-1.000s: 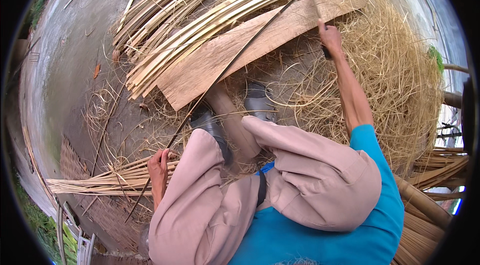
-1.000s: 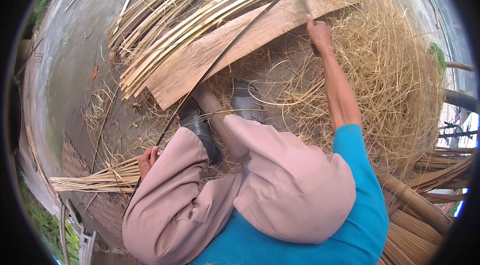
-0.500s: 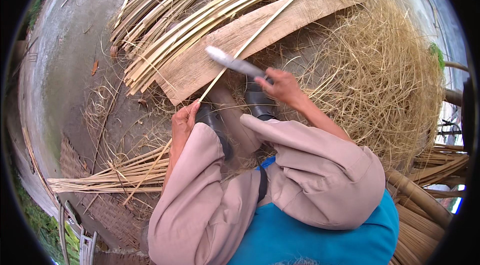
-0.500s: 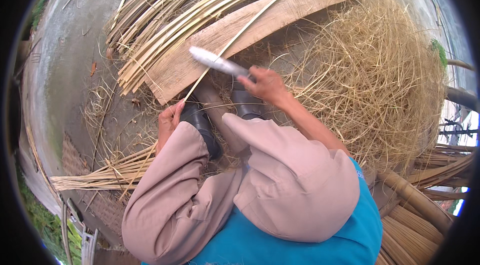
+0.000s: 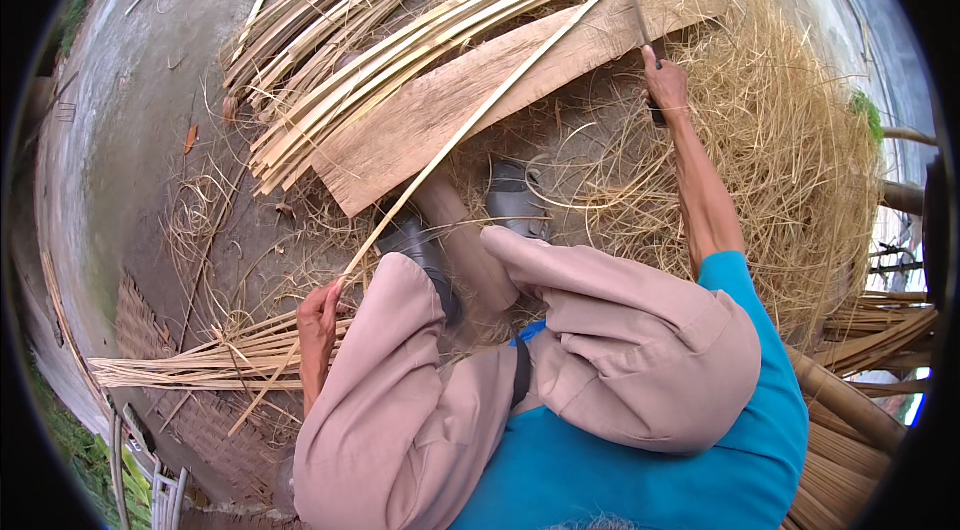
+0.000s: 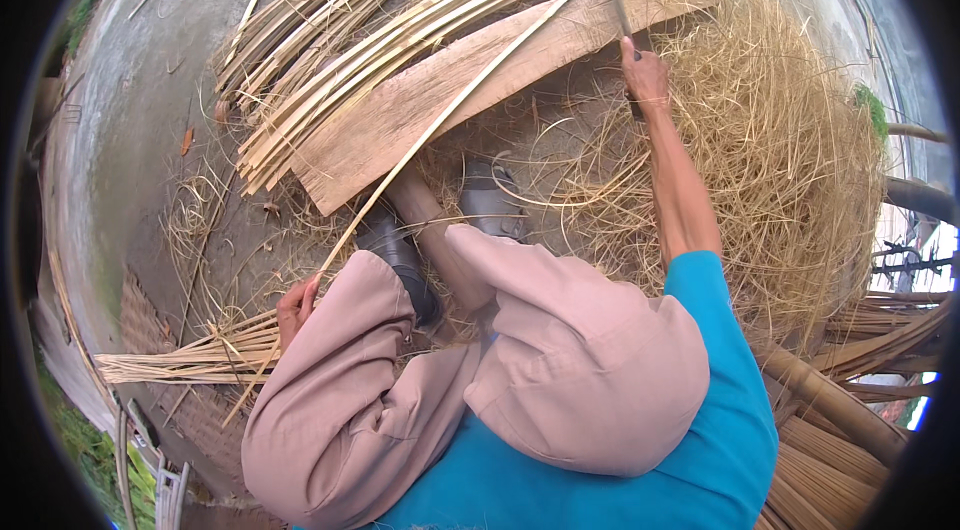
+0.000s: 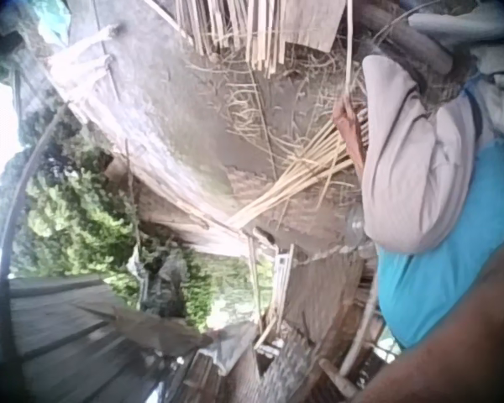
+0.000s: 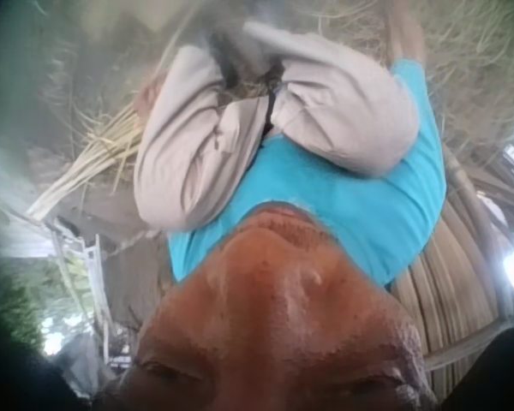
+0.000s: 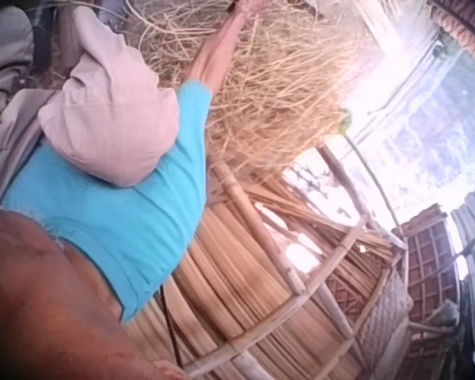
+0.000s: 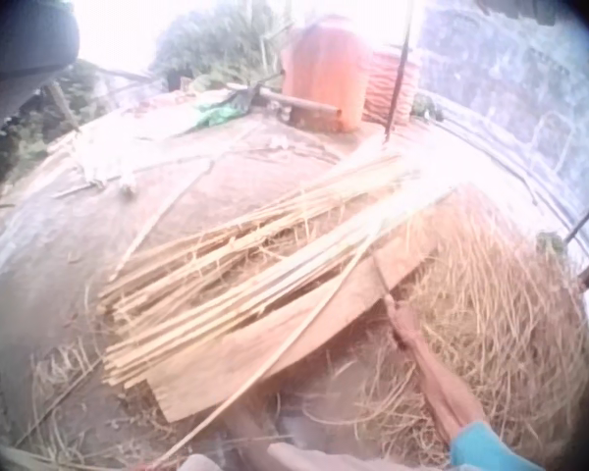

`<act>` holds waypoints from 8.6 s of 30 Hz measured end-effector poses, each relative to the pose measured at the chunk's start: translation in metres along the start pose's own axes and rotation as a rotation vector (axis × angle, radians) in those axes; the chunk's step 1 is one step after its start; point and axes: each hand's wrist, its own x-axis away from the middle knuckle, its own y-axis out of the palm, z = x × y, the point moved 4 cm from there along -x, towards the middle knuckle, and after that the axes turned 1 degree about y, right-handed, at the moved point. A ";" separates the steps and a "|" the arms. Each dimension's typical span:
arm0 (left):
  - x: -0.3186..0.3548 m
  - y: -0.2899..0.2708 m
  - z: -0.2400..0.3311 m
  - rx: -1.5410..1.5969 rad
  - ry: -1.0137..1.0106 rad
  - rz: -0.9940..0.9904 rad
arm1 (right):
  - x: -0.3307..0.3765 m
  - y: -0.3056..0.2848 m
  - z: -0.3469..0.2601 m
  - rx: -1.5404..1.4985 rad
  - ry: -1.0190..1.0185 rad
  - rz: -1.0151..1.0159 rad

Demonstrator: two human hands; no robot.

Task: The person sits on the ground and uses a knife to split long bamboo stalks into thin strips. They hold the stalks against a wooden board and repeatedly strike them with the knife to separate the fibers, then gather the resulting strips.

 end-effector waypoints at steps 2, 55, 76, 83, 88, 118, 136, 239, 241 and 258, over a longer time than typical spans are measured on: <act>0.015 -0.013 -0.032 -0.072 -0.147 0.009 | 0.040 0.007 -0.050 -0.188 0.015 -0.167; 0.030 -0.031 -0.036 0.182 -0.351 -0.318 | 0.098 0.031 -0.091 0.208 -0.586 -0.116; -0.014 -0.004 -0.016 0.225 -0.395 -0.318 | 0.071 0.005 -0.053 -0.099 -0.096 -0.145; -0.081 0.020 0.056 0.421 -0.376 -0.244 | 0.150 0.063 -0.075 -0.261 -0.067 -0.247; -0.088 0.031 0.063 0.266 -0.306 -0.215 | 0.144 0.063 -0.070 -0.248 -0.090 -0.230; -0.080 0.039 0.043 0.058 -0.300 -0.513 | 0.149 0.055 -0.074 -0.345 0.023 -0.270; -0.064 0.071 0.108 -0.242 0.156 0.131 | 0.135 0.050 -0.100 0.025 -0.275 -0.414; -0.081 0.102 0.120 -0.177 0.207 0.060 | 0.298 0.028 -0.009 -0.282 -0.137 -0.560; -0.080 0.103 0.121 -0.143 0.179 0.067 | 0.300 0.032 -0.030 -0.210 -0.263 -0.562; -0.061 0.069 0.101 0.103 -0.144 -0.251 | 0.199 0.058 -0.082 -0.113 -0.584 -0.406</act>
